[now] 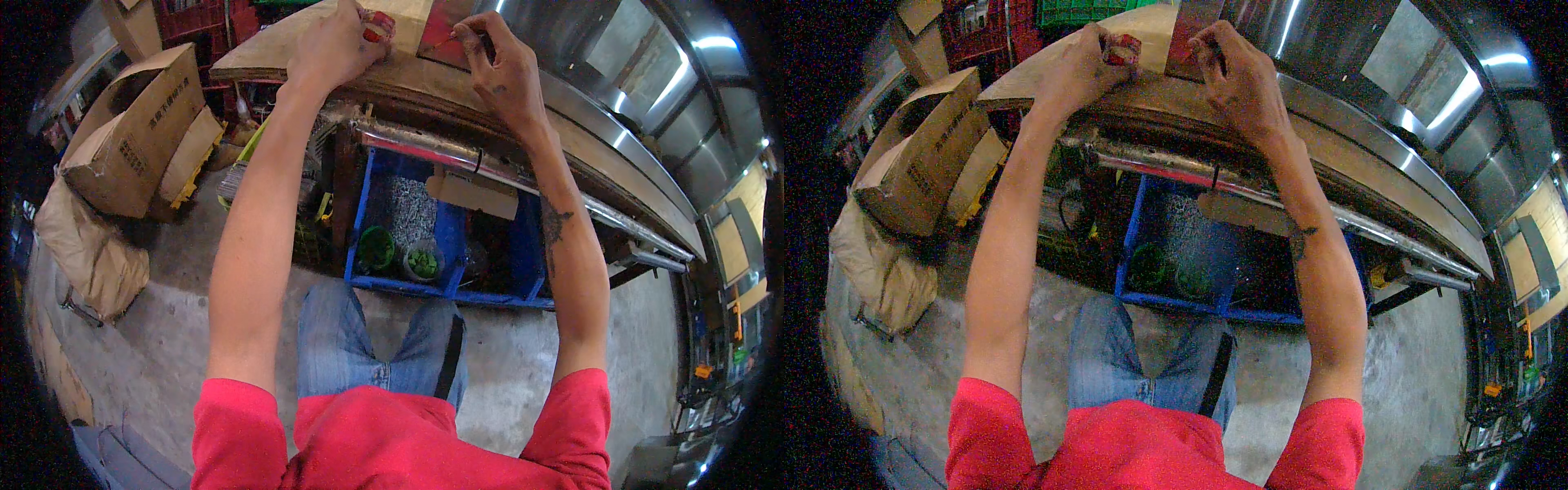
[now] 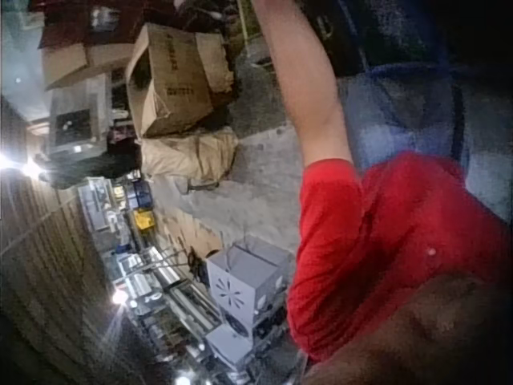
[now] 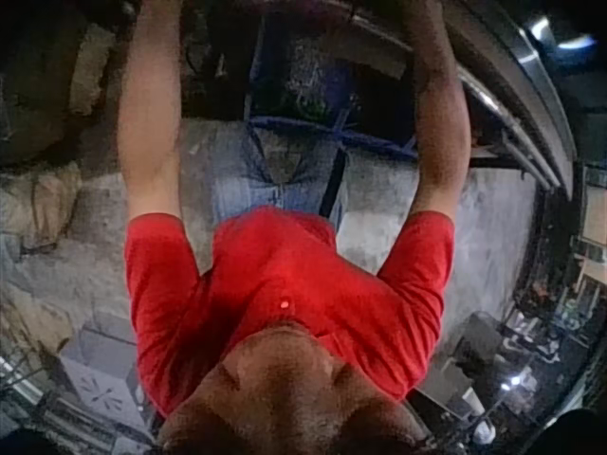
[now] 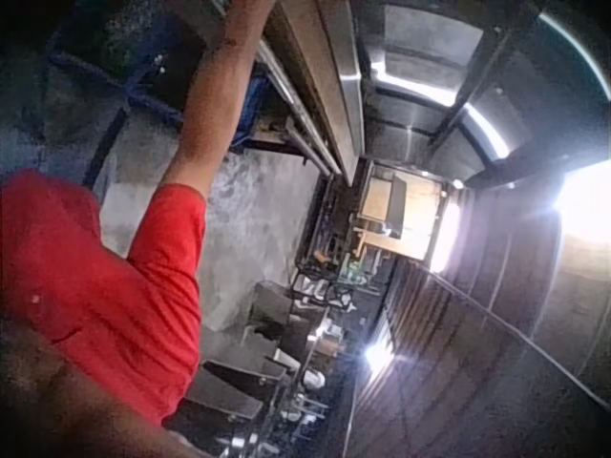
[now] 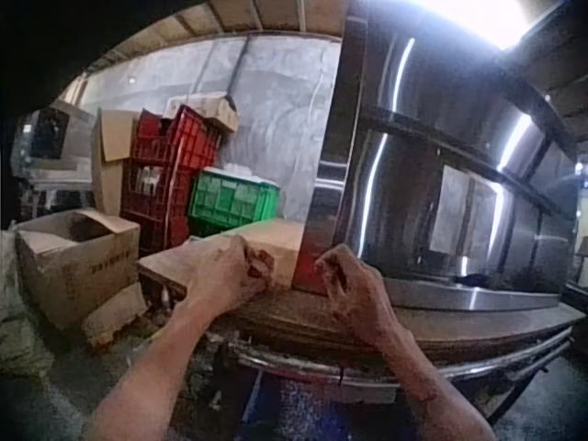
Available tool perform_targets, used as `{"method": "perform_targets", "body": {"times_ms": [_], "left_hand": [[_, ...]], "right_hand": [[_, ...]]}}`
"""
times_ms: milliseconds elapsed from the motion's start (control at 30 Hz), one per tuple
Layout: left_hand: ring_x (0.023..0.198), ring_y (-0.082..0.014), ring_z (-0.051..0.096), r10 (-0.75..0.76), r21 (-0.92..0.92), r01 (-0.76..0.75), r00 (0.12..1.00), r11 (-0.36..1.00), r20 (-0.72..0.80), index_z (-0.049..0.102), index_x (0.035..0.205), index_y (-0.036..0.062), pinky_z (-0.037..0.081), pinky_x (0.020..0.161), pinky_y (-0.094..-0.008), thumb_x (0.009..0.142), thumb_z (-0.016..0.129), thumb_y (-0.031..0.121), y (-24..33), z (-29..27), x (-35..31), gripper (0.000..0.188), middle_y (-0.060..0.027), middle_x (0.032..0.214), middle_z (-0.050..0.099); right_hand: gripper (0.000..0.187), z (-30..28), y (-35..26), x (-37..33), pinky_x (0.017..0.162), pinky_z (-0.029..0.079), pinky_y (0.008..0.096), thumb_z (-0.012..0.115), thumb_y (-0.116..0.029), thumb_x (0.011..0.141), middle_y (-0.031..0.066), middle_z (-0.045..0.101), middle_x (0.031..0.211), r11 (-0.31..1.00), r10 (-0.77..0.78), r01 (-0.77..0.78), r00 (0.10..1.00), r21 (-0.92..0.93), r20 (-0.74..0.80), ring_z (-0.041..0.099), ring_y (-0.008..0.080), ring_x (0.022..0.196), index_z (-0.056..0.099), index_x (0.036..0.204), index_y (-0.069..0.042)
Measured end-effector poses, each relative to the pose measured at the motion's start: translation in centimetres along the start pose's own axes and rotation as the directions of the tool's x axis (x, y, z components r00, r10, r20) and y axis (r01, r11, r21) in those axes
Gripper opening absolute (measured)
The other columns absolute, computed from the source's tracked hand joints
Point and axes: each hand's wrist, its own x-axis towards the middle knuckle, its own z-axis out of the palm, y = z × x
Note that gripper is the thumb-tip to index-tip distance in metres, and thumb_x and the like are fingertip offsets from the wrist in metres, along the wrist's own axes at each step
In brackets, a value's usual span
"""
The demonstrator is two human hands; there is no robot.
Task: The person applies a clear adhesive to the edges and seams of a stainless steel kitchen hood using a small brush and a jar. The person repeatedly dips the brush into the jar and carefully coats the metal surfaces, moving along the hood's perimeter.
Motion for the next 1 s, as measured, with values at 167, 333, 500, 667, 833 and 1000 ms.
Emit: {"method": "perform_targets", "body": {"times_ms": [167,333,500,667,833,1000], "left_hand": [[0.118,-0.0467,0.068,-0.045,0.08,0.044,0.999,0.996,0.004,0.052,0.124,0.0064,0.055,0.092,-0.0562,0.089,0.083,0.048,1.0,-0.4,-0.3,0.063,-0.0247,0.12,0.073],[0.118,-0.0463,0.068,-0.043,0.048,0.042,0.999,0.998,0.013,0.051,0.126,0.0068,0.055,0.092,-0.0566,0.089,0.082,0.052,0.3,-0.2,-0.1,0.066,-0.0245,0.12,0.073],[0.118,-0.0455,0.069,-0.089,0.075,0.085,0.995,0.993,0.048,0.051,0.128,0.0068,0.055,0.092,-0.0565,0.09,0.081,0.052,1.0,-0.5,-0.1,0.067,-0.0246,0.121,0.073],[0.118,-0.0463,0.069,-0.062,0.091,0.059,0.998,0.994,0.03,0.051,0.128,0.0068,0.055,0.093,-0.0571,0.09,0.082,0.049,0.6,-0.4,-0.2,0.065,-0.0261,0.121,0.073],[0.117,-0.0473,0.068,-0.075,0.089,0.072,0.996,0.993,0.04,0.051,0.128,0.0063,0.055,0.093,-0.0572,0.089,0.083,0.045,1.1,-0.7,-0.2,0.063,-0.0263,0.121,0.073],[0.116,-0.0477,0.069,-0.076,0.057,0.075,0.997,0.996,0.03,0.052,0.127,0.0059,0.055,0.092,-0.0568,0.088,0.083,0.045,1.2,-0.8,-0.3,0.063,-0.0254,0.118,0.074]], "right_hand": [[0.012,-0.1,-0.2,0.0,0.073,0.057,0.0428,0.067,-0.014,0.105,0.019,0.075,0.101,0.999,0.036,-0.036,0.999,0.003,0.036,0.074,0.0329,0.083,0.065,0.113,-0.006],[0.015,0.1,-0.1,0.0,0.07,0.052,0.0366,0.066,-0.02,0.108,0.0125,0.07,0.088,0.999,0.035,-0.036,0.999,0.034,0.026,0.064,0.021,0.076,0.067,0.115,-0.006],[0.018,0.3,0.5,0.0,0.069,0.051,0.0331,0.066,-0.022,0.109,0.009,0.068,0.082,1.0,-0.006,0.006,1.0,0.007,0.011,0.058,0.0146,0.072,0.068,0.116,-0.006],[0.017,0.4,0.5,0.0,0.068,0.05,0.032,0.066,-0.021,0.108,0.0083,0.068,0.082,1.0,-0.007,0.006,1.0,0.023,0.018,0.056,0.0133,0.071,0.068,0.117,-0.006],[0.013,0.3,0.4,0.1,0.071,0.054,0.039,0.067,-0.016,0.106,0.0167,0.072,0.092,1.0,-0.011,0.011,1.0,0.003,0.017,0.067,0.0296,0.078,0.066,0.114,-0.006],[0.016,0.3,0.5,0.1,0.067,0.05,0.0311,0.066,-0.018,0.108,0.0076,0.069,0.082,1.0,-0.003,0.003,1.0,0.001,0.008,0.057,0.0125,0.071,0.068,0.117,-0.005]]}}
